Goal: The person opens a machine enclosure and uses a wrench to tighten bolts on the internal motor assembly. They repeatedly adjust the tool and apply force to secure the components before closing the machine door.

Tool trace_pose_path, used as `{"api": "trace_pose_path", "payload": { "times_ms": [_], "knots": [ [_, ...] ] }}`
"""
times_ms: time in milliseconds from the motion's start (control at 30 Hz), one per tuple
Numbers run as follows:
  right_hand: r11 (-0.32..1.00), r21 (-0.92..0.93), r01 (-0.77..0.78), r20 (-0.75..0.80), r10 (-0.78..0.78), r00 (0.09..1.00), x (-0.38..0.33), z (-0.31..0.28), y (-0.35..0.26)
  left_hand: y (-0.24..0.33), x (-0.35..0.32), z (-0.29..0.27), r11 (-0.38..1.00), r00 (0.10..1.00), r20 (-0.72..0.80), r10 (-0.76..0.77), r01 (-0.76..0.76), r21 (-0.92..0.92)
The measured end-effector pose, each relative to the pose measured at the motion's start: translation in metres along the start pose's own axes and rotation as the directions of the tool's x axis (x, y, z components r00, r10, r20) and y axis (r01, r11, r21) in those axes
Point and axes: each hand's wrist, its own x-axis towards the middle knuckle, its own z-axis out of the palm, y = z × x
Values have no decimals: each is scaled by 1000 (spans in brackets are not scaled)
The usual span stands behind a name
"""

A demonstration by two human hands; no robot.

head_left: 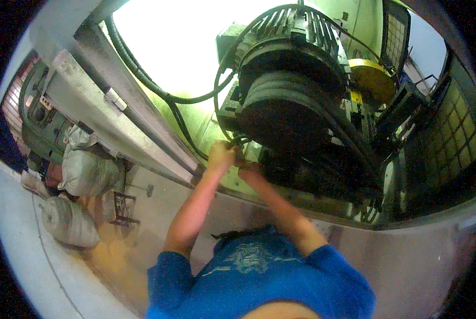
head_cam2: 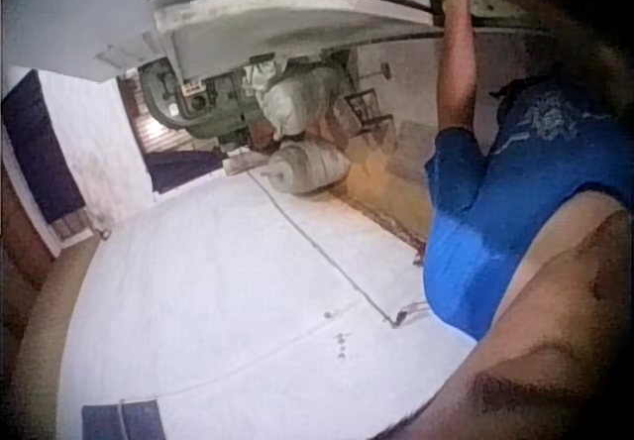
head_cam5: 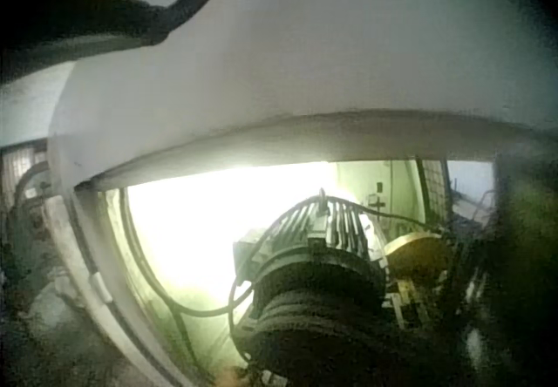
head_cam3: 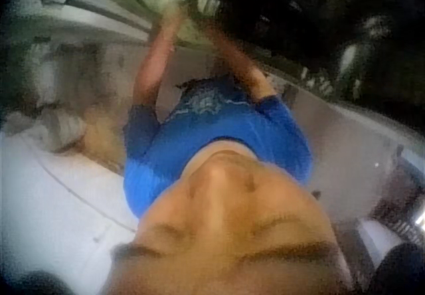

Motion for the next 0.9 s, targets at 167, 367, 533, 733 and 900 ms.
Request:
{"api": "trace_pose_path", "payload": {
  "times_ms": [167, 367, 533, 733, 900],
  "knots": [
    [980, 182, 78, -25, -75, 997, -25, -8, 19, -15, 3, 11, 997, 1000, 12, -23, 24, -75],
    [994, 67, -86, 207, 71, 976, -45, -44, -1, -28, 5, 18, 999, 994, -108, -9, 3, -53],
    [908, -398, 133, -131, -199, 971, -47, -65, 6, -22, 6, 16, 1000, 999, -39, 10, -10, -14],
    [918, -388, 87, 54, -71, 996, -31, -101, -28, -21, 7, 14, 996, 999, -14, 46, -45, 79],
    [912, -387, -134, 65, 172, 983, -33, -111, -59, -10, -4, 11, 992, 988, -128, 87, -74, 101]
  ]
}}
